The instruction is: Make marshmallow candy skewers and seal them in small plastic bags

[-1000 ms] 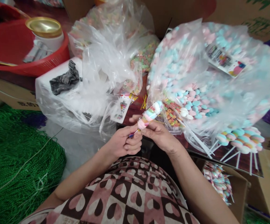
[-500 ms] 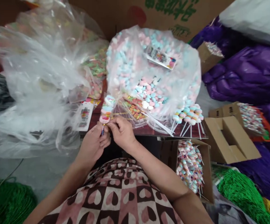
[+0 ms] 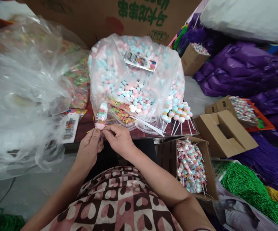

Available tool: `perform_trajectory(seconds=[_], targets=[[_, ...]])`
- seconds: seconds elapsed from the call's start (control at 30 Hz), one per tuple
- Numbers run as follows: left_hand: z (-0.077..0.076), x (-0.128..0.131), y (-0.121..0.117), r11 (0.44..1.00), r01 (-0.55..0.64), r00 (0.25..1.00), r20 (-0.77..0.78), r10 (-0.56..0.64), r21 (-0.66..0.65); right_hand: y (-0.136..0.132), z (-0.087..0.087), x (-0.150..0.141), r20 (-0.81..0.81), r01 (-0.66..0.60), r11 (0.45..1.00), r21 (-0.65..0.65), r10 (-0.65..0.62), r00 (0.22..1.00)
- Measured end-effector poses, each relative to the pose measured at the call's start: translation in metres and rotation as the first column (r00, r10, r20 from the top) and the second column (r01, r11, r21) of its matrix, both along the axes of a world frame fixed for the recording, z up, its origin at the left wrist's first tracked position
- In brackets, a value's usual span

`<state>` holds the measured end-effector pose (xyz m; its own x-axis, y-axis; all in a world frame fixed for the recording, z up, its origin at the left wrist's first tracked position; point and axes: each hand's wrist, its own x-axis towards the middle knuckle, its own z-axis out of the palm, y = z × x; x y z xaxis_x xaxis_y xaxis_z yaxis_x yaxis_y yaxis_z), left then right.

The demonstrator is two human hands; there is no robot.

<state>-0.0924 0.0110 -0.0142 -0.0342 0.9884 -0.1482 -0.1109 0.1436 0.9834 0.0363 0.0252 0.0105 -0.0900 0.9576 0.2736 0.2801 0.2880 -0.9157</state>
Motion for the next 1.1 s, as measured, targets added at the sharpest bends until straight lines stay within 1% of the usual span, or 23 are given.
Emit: perform_trajectory(seconds=[0.1,0.17,0.2,0.3,0.37,0.4,0.47,0.53,0.57,0.6,0.63,0.67,0.7,0.73,0.8,0.87,0.93,1.0,1.07,1.1], targets=[[0.003,0.004,-0.004,0.995,0.099,0.994,0.055,-0.097,-0.026,-0.003,0.007,0.006,-0.022,-0.025,0.998,-0.054,0.023,0.999],[0.008,0.005,-0.005,0.991,0.134,0.986,0.101,-0.134,0.001,-0.008,0.011,0.009,-0.010,-0.038,0.996,-0.079,0.037,0.999],[0.012,0.005,-0.005,0.988,0.151,0.977,0.151,-0.152,0.017,-0.011,0.012,0.010,0.011,-0.040,0.996,-0.076,0.041,0.999],[0.029,0.000,-0.003,0.981,0.180,0.912,0.360,-0.196,0.078,-0.016,0.012,0.013,0.098,-0.039,0.999,-0.030,0.041,0.994],[0.044,-0.006,-0.004,0.977,0.150,0.873,0.443,-0.204,0.154,-0.015,0.010,0.015,0.106,-0.057,0.998,-0.026,0.060,0.993],[0.051,-0.009,-0.005,0.971,0.133,0.866,0.453,-0.212,0.200,-0.012,0.010,0.016,0.098,-0.059,0.998,-0.025,0.061,0.993],[0.061,-0.015,-0.012,0.948,0.139,0.881,0.402,-0.250,0.286,-0.006,0.014,0.018,0.079,-0.031,0.999,-0.006,0.031,0.996],[0.064,-0.019,-0.020,0.908,0.191,0.914,0.270,-0.303,0.374,0.000,0.023,0.019,0.078,0.029,0.998,0.049,-0.033,0.996],[0.063,-0.020,-0.023,0.891,0.233,0.928,0.185,-0.324,0.390,0.002,0.029,0.018,0.089,0.062,0.995,0.083,-0.069,0.994],[0.060,-0.020,-0.025,0.887,0.278,0.936,0.105,-0.337,0.369,0.003,0.035,0.017,0.106,0.089,0.989,0.119,-0.102,0.989],[0.057,-0.019,-0.026,0.897,0.308,0.939,0.048,-0.340,0.317,0.003,0.041,0.015,0.128,0.100,0.982,0.160,-0.121,0.984],[0.053,-0.018,-0.025,0.917,0.319,0.942,0.028,-0.334,0.239,0.001,0.045,0.013,0.156,0.090,0.975,0.202,-0.123,0.980],[0.050,-0.017,-0.023,0.940,0.309,0.947,0.050,-0.319,0.147,-0.002,0.048,0.010,0.185,0.059,0.968,0.245,-0.107,0.977],[0.048,-0.017,-0.019,0.958,0.279,0.953,0.107,-0.284,0.062,-0.006,0.049,0.007,0.215,0.014,0.958,0.285,-0.079,0.974],[0.047,-0.018,-0.011,0.977,0.209,0.944,0.267,-0.192,-0.035,-0.013,0.046,0.002,0.268,-0.081,0.940,0.332,-0.012,0.963],[0.051,-0.021,-0.006,0.986,0.154,0.926,0.358,-0.120,-0.068,-0.016,0.038,0.000,0.305,-0.120,0.937,0.327,0.016,0.952],[0.055,-0.025,-0.006,0.989,0.124,0.935,0.343,-0.089,-0.081,-0.015,0.031,0.001,0.322,-0.092,0.952,0.293,-0.007,0.947],[0.054,-0.026,-0.010,0.986,0.150,0.963,0.239,-0.128,-0.077,-0.011,0.028,0.003,0.324,-0.047,0.960,0.276,-0.047,0.945],[0.048,-0.024,-0.015,0.970,0.228,0.970,0.102,-0.219,-0.085,-0.008,0.030,0.004,0.312,-0.026,0.959,0.283,-0.067,0.948],[0.043,-0.022,-0.016,0.960,0.264,0.964,0.067,-0.259,-0.094,-0.008,0.032,0.004,0.305,-0.029,0.955,0.296,-0.066,0.950]])
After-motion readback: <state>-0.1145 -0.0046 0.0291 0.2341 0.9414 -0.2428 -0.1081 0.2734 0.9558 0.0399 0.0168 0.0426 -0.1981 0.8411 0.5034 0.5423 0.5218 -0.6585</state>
